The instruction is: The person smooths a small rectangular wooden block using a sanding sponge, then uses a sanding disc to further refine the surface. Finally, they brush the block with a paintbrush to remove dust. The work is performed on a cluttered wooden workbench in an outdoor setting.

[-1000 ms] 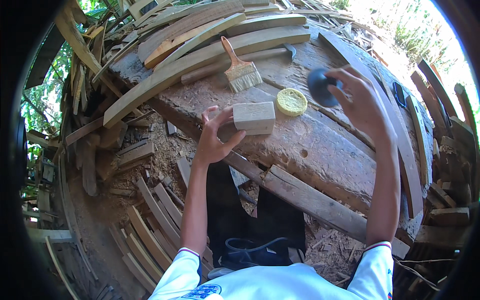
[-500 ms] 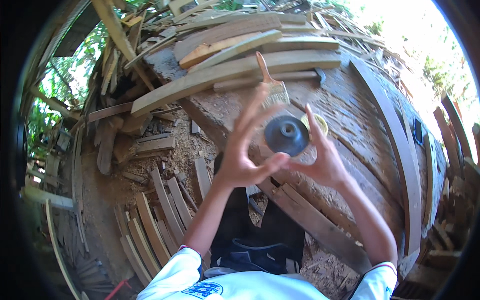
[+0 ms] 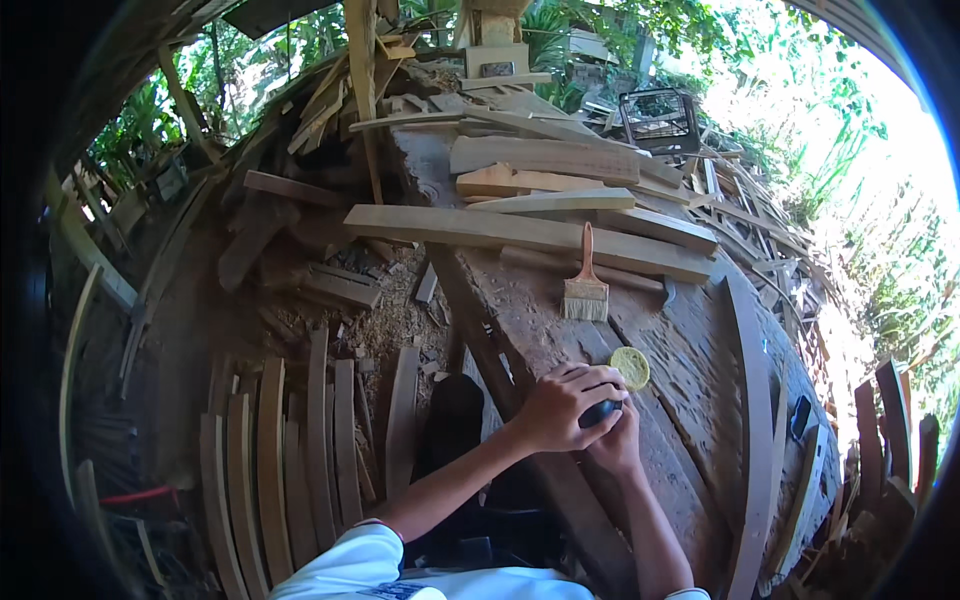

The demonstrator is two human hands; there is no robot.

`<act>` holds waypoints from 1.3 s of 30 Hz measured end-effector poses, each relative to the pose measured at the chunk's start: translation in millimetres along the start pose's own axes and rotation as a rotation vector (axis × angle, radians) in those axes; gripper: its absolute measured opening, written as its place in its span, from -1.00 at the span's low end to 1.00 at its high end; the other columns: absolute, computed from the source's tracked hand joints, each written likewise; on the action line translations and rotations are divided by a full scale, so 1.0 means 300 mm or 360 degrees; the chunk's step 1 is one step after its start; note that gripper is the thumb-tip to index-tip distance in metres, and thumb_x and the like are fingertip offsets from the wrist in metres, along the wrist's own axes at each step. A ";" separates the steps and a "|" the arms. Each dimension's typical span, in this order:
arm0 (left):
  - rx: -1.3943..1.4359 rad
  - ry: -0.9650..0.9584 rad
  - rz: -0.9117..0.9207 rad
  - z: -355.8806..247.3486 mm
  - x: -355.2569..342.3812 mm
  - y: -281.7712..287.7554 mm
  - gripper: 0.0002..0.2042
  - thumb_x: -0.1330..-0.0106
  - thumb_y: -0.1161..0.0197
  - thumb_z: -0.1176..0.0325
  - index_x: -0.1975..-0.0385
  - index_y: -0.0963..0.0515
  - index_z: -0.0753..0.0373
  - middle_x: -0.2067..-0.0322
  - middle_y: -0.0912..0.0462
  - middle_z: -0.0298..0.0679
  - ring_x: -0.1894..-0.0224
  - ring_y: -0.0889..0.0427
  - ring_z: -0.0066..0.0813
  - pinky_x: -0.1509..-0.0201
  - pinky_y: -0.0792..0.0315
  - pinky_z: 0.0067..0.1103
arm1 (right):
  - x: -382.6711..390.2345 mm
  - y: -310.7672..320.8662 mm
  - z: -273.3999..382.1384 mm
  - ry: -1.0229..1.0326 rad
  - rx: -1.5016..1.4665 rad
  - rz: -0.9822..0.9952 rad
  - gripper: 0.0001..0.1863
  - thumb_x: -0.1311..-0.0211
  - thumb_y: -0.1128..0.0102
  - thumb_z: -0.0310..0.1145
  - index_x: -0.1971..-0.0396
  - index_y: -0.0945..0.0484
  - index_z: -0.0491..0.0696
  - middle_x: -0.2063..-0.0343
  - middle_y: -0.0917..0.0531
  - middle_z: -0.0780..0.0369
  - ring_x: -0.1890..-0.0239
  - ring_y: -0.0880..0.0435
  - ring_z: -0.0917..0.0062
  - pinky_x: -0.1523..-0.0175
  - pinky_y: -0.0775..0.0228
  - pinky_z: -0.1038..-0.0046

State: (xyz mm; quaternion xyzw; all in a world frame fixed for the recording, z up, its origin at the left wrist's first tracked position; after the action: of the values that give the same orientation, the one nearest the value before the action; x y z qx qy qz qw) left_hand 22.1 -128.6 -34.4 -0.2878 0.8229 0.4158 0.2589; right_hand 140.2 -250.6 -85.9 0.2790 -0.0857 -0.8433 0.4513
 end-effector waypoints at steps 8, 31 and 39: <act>-0.0193 -0.0097 0.0098 0.012 -0.002 0.043 -0.59 -0.36 -0.35 -0.08 0.06 -0.69 0.14 -0.08 -0.71 -0.21 -0.18 -0.68 0.00 -0.37 -0.50 -0.09 | -0.020 -0.018 -0.036 -0.0050 -0.0194 0.0063 -0.58 -0.08 -0.43 -0.43 0.00 -0.65 -0.13 0.07 -0.77 0.16 0.00 -0.76 0.37 -0.14 -0.59 0.30; -0.0242 -0.0321 0.0279 0.023 -0.005 0.139 -0.73 -0.44 -0.32 0.21 0.03 -0.65 0.25 -0.13 -0.69 -0.08 -0.31 -0.64 -0.04 -0.45 -0.51 -0.14 | -0.041 -0.035 -0.008 0.0152 0.0365 -0.0001 -0.50 -0.05 -0.58 -0.27 0.01 -0.65 -0.11 0.10 -0.69 0.07 -0.01 -0.66 0.11 -0.16 -0.52 0.13; -0.0134 -0.0378 0.0373 0.001 -0.069 0.068 -0.75 -0.44 -0.30 0.21 0.06 -0.62 0.23 -0.06 -0.70 -0.09 -0.21 -0.70 -0.04 -0.39 -0.55 -0.17 | 0.001 -0.019 -0.012 -0.0115 0.0160 0.0121 -0.51 -0.01 -0.45 -0.41 -0.02 -0.64 -0.11 -0.05 -0.69 0.01 -0.23 -0.60 0.01 -0.34 -0.48 0.10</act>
State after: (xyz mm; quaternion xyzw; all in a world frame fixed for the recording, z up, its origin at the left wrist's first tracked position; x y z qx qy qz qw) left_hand 22.6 -112.9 -9.9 -0.1494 0.7963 0.5083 0.2920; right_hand 138.0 -247.3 -91.3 0.2672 -0.1548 -0.8296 0.4652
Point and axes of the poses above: each hand's wrist, its own x-axis away from the middle knuckle, its own y-axis out of the back of the hand, z = x × y, the point moved 1 cm from there along -x, towards the middle knuckle
